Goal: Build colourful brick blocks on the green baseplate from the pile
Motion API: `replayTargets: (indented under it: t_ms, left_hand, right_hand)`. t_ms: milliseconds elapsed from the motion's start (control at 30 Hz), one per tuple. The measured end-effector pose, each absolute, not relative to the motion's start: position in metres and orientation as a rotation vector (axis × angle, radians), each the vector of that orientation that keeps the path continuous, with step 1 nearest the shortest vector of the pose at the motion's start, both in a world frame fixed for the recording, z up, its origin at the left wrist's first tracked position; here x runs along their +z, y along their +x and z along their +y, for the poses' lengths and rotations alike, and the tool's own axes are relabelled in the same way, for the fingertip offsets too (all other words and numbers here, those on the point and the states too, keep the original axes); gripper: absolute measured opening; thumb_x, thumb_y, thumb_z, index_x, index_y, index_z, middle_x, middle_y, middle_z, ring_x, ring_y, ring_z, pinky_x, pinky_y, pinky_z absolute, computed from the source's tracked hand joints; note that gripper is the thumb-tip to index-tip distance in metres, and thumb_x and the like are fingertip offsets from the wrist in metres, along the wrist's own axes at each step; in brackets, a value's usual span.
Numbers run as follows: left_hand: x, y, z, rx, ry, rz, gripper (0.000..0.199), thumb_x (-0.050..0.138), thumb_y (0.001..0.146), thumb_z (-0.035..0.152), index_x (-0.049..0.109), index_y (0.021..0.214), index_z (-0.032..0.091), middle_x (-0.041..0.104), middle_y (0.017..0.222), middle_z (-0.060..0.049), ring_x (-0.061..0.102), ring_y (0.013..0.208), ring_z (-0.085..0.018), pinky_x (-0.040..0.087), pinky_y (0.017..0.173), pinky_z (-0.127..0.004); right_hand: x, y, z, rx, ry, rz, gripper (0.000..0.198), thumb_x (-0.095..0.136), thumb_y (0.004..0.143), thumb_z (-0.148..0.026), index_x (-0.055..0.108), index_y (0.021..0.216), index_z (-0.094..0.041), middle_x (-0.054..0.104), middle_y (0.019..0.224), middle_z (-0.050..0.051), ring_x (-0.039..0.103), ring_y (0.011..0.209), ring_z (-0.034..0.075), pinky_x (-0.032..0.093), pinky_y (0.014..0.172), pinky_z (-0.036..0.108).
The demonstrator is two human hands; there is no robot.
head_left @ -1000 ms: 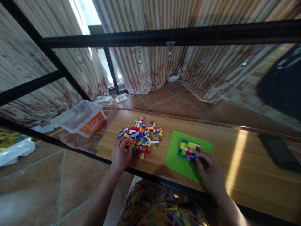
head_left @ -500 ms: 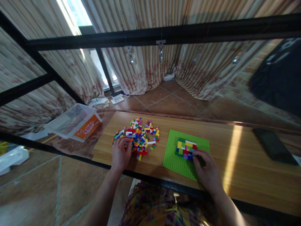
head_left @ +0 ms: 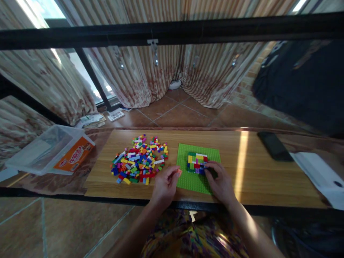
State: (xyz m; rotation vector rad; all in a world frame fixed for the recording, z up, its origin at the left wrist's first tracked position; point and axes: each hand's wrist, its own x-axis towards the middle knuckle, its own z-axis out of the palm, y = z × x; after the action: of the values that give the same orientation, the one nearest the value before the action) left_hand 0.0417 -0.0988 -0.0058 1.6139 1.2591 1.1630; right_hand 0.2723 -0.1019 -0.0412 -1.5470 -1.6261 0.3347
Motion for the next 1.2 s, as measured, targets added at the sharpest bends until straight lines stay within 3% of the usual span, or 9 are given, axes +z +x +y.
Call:
replayTargets:
  t_ms: [433, 733, 1200]
  left_hand:
    - [-0.025, 0.085, -0.084, 1.021, 1.637, 1.164, 0.021, 0.061, 0.085, 0.014, 0.066, 0.105, 0.018, 0.073, 0.092, -0.004, 0.07, 0.08, -0.015, 0.058, 0.076, -0.028]
    - [-0.02, 0.083, -0.088, 0.888, 1.939, 1.269, 0.02, 0.06, 0.088, 0.015, 0.064, 0.108, 0.02, 0.069, 0.093, -0.003, 0.066, 0.081, -0.015, 0.054, 0.075, -0.027]
    - [-0.029, 0.105, -0.082, 0.925, 2.295, 1.537, 0.019, 0.077, 0.08, 0.027, 0.061, 0.087, 0.02, 0.066, 0.083, -0.001, 0.062, 0.078, -0.018, 0.046, 0.072, -0.03]
  right_hand:
    - [-0.037, 0.269, -0.1, 0.394, -1.502, -1.567, 0.016, 0.055, 0.09, -0.024, 0.064, 0.102, -0.023, 0.066, 0.112, 0.008, 0.064, 0.107, 0.022, 0.051, 0.096, 0.042]
    - [-0.035, 0.267, -0.1, 0.41, -1.484, -1.537, 0.018, 0.054, 0.088, -0.02, 0.065, 0.102, -0.025, 0.066, 0.112, 0.007, 0.065, 0.105, 0.022, 0.051, 0.095, 0.042]
    - [-0.036, 0.268, -0.099, 0.418, -1.483, -1.54, 0.018, 0.054, 0.088, -0.018, 0.065, 0.101, -0.025, 0.066, 0.112, 0.007, 0.065, 0.106, 0.022, 0.052, 0.094, 0.041]
